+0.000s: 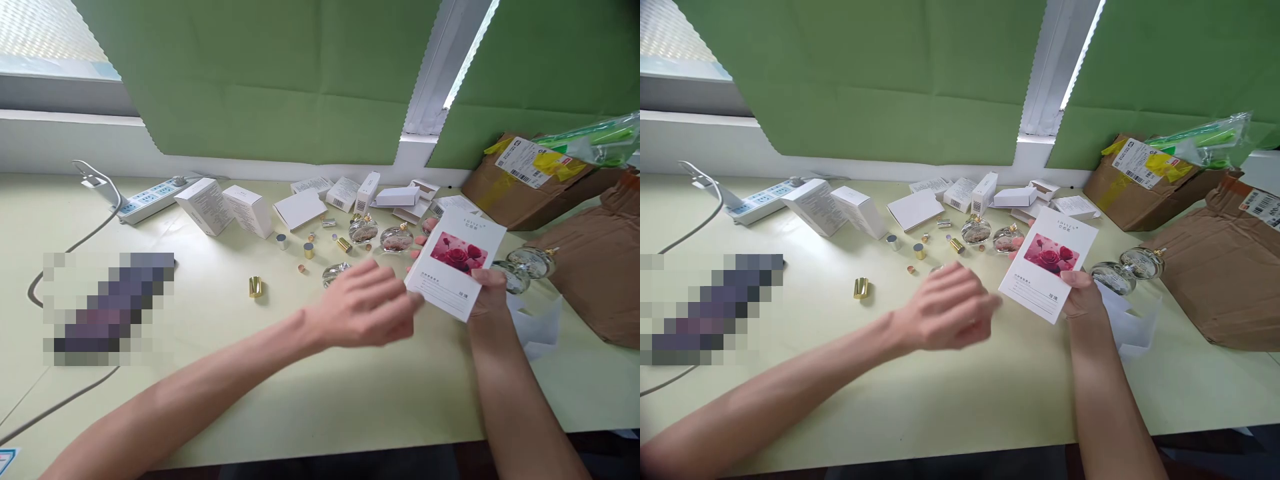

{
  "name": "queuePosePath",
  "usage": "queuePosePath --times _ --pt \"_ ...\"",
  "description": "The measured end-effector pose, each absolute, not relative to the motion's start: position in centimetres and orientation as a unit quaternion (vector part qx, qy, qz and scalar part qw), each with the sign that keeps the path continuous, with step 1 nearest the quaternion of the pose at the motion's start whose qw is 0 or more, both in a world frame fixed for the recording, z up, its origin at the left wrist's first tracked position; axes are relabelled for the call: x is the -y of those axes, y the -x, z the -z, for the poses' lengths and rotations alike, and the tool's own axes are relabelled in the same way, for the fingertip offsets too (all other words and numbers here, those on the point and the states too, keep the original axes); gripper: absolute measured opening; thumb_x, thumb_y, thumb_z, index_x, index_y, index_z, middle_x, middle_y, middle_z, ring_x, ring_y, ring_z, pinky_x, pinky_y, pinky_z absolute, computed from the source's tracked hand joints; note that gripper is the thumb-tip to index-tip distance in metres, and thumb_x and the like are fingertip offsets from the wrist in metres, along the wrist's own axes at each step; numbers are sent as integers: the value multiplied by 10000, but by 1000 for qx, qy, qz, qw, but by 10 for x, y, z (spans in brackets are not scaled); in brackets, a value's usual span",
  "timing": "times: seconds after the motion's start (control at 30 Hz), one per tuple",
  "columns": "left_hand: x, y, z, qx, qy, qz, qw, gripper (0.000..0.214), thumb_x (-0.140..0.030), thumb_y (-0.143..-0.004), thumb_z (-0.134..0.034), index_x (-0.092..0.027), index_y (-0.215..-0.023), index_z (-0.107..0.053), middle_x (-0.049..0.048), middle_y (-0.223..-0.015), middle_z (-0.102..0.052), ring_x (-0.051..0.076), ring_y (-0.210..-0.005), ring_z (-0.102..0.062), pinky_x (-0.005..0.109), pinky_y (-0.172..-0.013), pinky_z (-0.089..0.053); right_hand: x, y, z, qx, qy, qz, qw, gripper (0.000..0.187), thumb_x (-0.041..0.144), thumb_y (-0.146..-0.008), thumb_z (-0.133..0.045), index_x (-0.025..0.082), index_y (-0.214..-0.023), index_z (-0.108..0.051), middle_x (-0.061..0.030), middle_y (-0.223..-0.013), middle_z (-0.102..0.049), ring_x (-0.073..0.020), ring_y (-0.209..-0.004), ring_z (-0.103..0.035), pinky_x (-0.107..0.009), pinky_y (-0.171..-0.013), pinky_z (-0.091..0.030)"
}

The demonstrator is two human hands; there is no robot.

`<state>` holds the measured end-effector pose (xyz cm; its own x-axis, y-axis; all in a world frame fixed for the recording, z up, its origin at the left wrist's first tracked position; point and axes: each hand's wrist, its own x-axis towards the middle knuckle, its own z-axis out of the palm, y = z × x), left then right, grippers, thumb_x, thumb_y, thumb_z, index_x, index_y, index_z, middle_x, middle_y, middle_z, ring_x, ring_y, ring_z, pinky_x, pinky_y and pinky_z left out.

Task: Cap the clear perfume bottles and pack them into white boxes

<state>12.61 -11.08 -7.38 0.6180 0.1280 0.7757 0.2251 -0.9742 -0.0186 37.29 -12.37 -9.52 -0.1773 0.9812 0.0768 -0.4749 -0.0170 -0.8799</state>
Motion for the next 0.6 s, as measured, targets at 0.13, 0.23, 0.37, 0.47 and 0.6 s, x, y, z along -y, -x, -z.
queuePosePath --times 0.13,0.23,0.37,0.47,0.6 --pt "83 -92 35 291 930 219 -56 481 -512 -874 -615 -199 -1233 -552 82 -1068 -677 219 -931 -622 305 -725 -474 127 -381 105 429 377 -649 501 402 326 -673 -737 300 -1072 -698 -60 -1134 -747 -329 -979 -723 -466 -783 -581" --pt "69 -75 34 341 930 76 -117 753 -491 -782 -723 -236 -1419 -413 70 -1038 -707 226 -873 -648 278 -681 -457 126 -386 111 472 415 -659 413 380 252 -674 -800 283 -1042 -709 -40 -959 -776 -264 -804 -748 -375 -654 -602" --pt "62 -77 48 363 924 18 -120 671 -374 -831 -682 -252 -1429 -403 26 -824 -719 190 -675 -614 246 -590 -405 121 -384 109 511 412 -699 283 567 212 -706 -825 281 -1238 -641 -45 -1051 -763 -235 -897 -744 -328 -701 -619" --pt "60 -84 51 351 932 7 -95 606 -316 -851 -639 -212 -1412 -433 3 -693 -667 204 -674 -599 250 -573 -391 118 -378 106 501 430 -707 253 738 214 -749 -806 323 -1414 -506 -53 -1169 -730 -231 -973 -735 -313 -726 -628" --pt "54 -80 45 358 929 -5 -87 611 -332 -854 -628 -173 -1414 -442 -18 -575 -576 224 -675 -588 259 -562 -379 116 -370 104 495 449 -699 256 819 198 -777 -791 397 -1474 -410 -41 -1343 -643 -234 -1145 -677 -303 -803 -627"
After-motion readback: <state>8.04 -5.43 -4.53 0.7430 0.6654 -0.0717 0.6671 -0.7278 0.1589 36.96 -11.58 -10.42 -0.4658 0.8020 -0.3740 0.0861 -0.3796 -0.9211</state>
